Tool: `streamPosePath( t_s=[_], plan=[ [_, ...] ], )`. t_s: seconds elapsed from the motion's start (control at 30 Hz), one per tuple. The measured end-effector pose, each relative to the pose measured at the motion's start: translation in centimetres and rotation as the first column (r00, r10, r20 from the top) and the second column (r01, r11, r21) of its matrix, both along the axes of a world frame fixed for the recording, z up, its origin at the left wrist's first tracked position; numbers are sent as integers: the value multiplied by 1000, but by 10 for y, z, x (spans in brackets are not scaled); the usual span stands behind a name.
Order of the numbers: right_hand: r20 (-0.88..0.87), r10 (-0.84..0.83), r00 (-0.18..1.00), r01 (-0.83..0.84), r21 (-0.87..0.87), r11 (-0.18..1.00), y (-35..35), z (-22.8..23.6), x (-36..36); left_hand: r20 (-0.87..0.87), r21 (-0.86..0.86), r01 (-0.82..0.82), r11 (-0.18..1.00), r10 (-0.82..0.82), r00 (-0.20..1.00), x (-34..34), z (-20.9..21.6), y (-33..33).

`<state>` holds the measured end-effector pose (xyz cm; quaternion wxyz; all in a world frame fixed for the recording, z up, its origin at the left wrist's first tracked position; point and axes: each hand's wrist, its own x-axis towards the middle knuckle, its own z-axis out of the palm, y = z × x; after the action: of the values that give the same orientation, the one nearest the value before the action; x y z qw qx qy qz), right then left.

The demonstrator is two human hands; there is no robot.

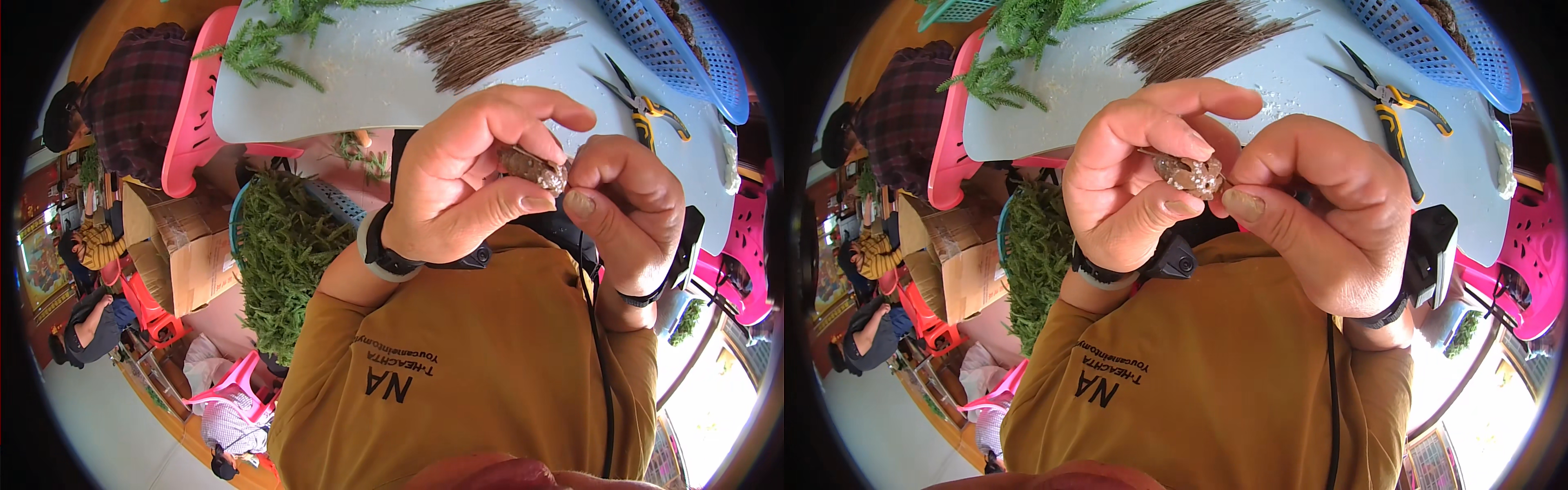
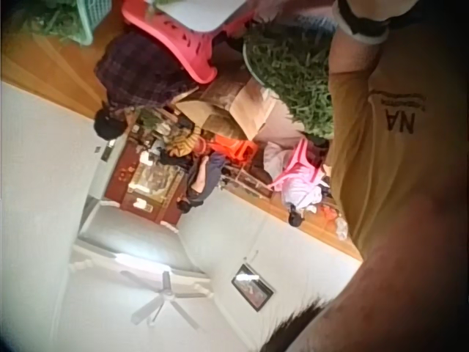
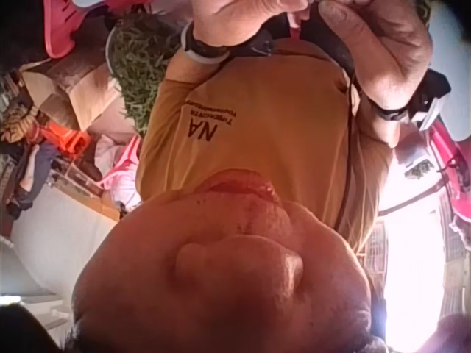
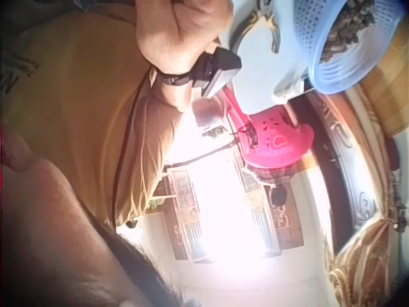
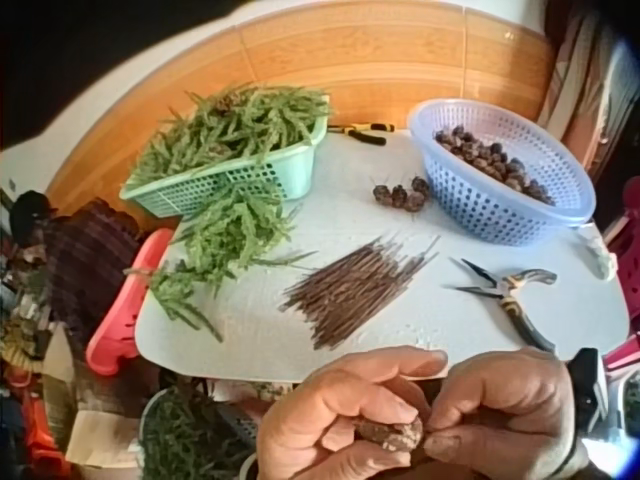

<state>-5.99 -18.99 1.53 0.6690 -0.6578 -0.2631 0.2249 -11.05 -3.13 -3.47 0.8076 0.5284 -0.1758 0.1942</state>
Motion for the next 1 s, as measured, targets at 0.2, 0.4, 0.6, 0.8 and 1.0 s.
streamPosePath(
  t_s=[0.2,0.4,0.6,0.8,1.0],
  plan=[
    [241,153,958,-157,0,988,2,-8,12,62,175,79,981,-91,994,2,-4,17],
    [305,236,923,-247,-5,969,4,-16,16,-33,166,110,980,-106,994,-2,-1,13],
    [144,249,958,-262,76,962,5,-21,11,-141,-72,4,997,-14,990,-5,-2,1],
    [46,213,976,-217,113,970,7,-22,4,-116,-64,-87,994,80,990,-5,-2,-2],
    [168,155,974,-176,115,978,12,-20,-2,-93,36,-117,992,120,988,-6,-1,1]
  ],
)
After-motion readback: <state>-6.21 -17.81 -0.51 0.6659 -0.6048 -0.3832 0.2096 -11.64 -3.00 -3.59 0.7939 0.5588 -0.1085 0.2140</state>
